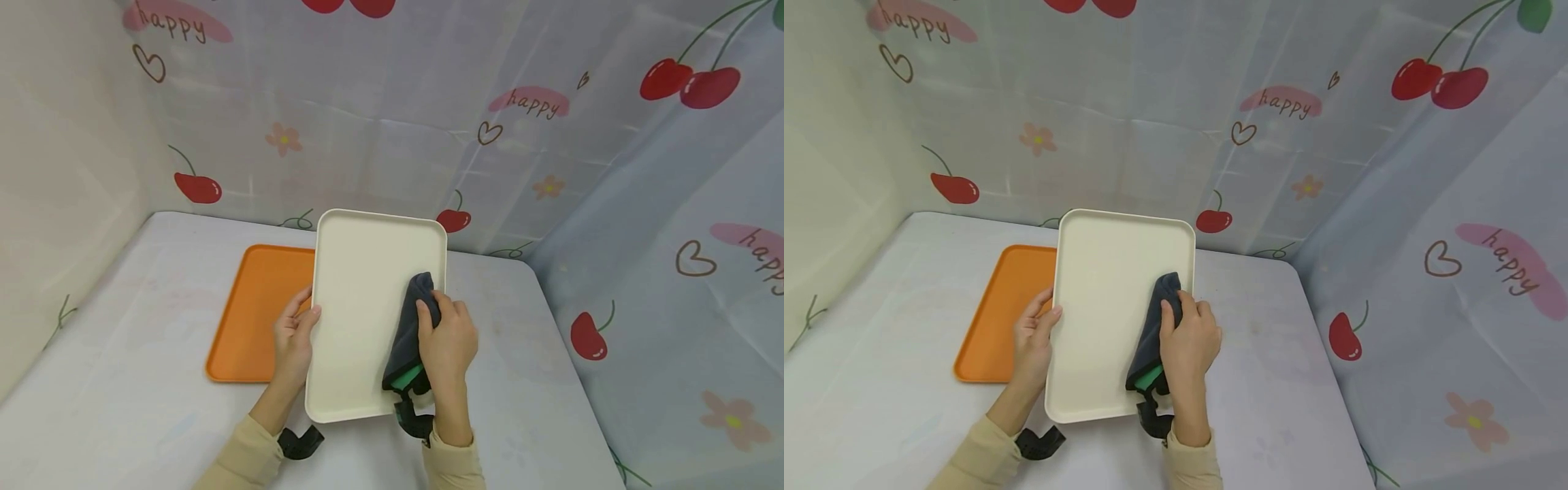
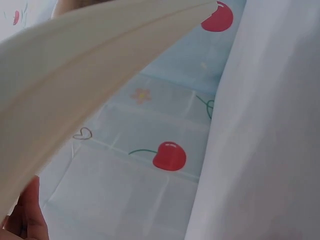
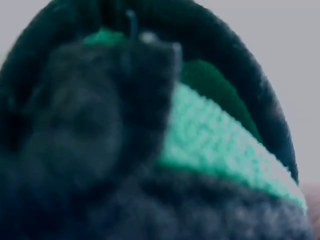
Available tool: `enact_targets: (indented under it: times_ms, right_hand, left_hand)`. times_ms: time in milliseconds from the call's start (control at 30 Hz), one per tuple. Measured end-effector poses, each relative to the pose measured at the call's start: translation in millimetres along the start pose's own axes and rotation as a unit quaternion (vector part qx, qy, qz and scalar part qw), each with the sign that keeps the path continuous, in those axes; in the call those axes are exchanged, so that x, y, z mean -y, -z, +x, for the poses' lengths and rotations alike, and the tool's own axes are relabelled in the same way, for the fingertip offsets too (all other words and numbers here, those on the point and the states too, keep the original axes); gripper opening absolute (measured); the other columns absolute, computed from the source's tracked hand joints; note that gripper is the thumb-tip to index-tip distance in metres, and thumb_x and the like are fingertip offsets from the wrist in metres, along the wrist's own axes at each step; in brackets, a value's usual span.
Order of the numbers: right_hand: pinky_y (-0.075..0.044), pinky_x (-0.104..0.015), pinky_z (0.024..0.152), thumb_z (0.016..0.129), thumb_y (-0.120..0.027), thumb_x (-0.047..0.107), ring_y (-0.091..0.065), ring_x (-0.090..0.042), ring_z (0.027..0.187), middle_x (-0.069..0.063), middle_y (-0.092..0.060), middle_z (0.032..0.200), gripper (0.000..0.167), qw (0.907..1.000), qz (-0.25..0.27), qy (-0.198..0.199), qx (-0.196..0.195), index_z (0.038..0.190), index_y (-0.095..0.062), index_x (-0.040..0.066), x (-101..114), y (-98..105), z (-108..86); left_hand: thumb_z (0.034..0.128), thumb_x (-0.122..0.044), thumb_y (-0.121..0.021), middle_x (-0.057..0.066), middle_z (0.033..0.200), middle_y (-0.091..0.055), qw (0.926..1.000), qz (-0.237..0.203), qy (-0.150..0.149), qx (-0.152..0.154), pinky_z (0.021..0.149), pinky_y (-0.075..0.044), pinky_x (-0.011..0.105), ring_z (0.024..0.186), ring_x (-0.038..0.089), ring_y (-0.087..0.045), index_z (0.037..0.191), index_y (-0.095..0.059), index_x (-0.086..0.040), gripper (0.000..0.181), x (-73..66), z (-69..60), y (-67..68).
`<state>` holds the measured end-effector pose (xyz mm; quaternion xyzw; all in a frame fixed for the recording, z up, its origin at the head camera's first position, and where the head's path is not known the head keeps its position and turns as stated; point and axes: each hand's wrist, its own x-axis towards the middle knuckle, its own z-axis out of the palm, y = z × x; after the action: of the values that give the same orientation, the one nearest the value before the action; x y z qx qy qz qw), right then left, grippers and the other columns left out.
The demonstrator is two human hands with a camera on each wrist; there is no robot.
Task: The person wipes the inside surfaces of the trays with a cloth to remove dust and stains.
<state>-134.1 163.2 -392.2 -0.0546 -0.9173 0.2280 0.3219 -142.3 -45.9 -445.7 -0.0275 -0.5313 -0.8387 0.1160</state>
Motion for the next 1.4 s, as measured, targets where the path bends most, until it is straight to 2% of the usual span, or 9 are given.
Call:
enact_targets:
  times_ms: [367,567,800,1033,1267,1400]
  right_hand:
    - [-0.048,-0.041,0.055,0.089,-0.071,0.028,-0.058,-0.028,0.062,-0.013,-0.065,0.081,0.029,0.9977,0.022,0.064,-0.007,0.109,-0.074,0.008,21.7,-7.6,-8.8]
    - [-0.046,-0.036,0.054,0.089,-0.072,0.03,-0.058,-0.026,0.062,-0.011,-0.064,0.08,0.03,0.996,0.029,0.084,0.002,0.109,-0.074,0.008,36.3,-8.9,-14.2]
    - [-0.035,-0.026,0.051,0.087,-0.074,0.031,-0.055,-0.021,0.06,-0.008,-0.063,0.079,0.029,0.9931,0.019,0.116,0.003,0.107,-0.075,0.011,53.2,-12.7,-21.1]
    - [-0.03,-0.021,0.052,0.085,-0.076,0.031,-0.054,-0.017,0.059,-0.006,-0.062,0.077,0.029,0.9891,0.024,0.144,0.021,0.106,-0.075,0.011,69.6,-15.2,-28.4]
    - [-0.027,-0.018,0.054,0.085,-0.076,0.03,-0.053,-0.015,0.061,-0.004,-0.061,0.076,0.028,0.9848,0.04,0.163,0.044,0.106,-0.076,0.011,80.6,-18.7,-34.2]
    - [-0.029,-0.018,0.054,0.086,-0.075,0.03,-0.053,-0.015,0.062,-0.003,-0.06,0.076,0.028,0.9823,0.054,0.17,0.057,0.106,-0.076,0.011,80.9,-20.0,-34.2]
  left_hand:
    - [0.1,-0.006,-0.051,-0.008,0.096,-0.074,0.9999,0.001,0.014,0.006,0.07,-0.061,0.028,0.084,0.009,-0.072,0.136,-0.051,0.0,0.036,0.6,-0.6,0.1]
    - [0.1002,-0.006,-0.051,-0.009,0.097,-0.074,0.9999,0.0,0.016,0.007,0.071,-0.061,0.027,0.085,0.008,-0.072,0.136,-0.05,0.001,0.037,0.4,-0.1,-0.8]
    - [0.1003,-0.008,-0.052,-0.009,0.095,-0.075,0.9997,0.004,0.023,0.007,0.071,-0.061,0.028,0.084,0.01,-0.072,0.137,-0.05,0.0,0.038,0.3,-0.9,-1.2]
    - [0.1013,-0.011,-0.051,-0.008,0.096,-0.075,0.9996,-0.002,0.025,0.014,0.069,-0.061,0.029,0.083,0.011,-0.073,0.138,-0.05,-0.002,0.037,1.2,-2.1,-2.0]
    - [0.103,-0.016,-0.049,-0.01,0.09,-0.074,0.9995,-0.01,0.027,0.013,0.065,-0.059,0.02,0.075,0.005,-0.07,0.137,-0.05,-0.004,0.035,2.5,-3.4,-2.6]
    - [0.104,-0.018,-0.048,-0.01,0.095,-0.074,0.9994,-0.016,0.023,0.019,0.068,-0.059,0.019,0.078,0.004,-0.071,0.137,-0.049,-0.004,0.036,2.7,-3.6,-2.2]
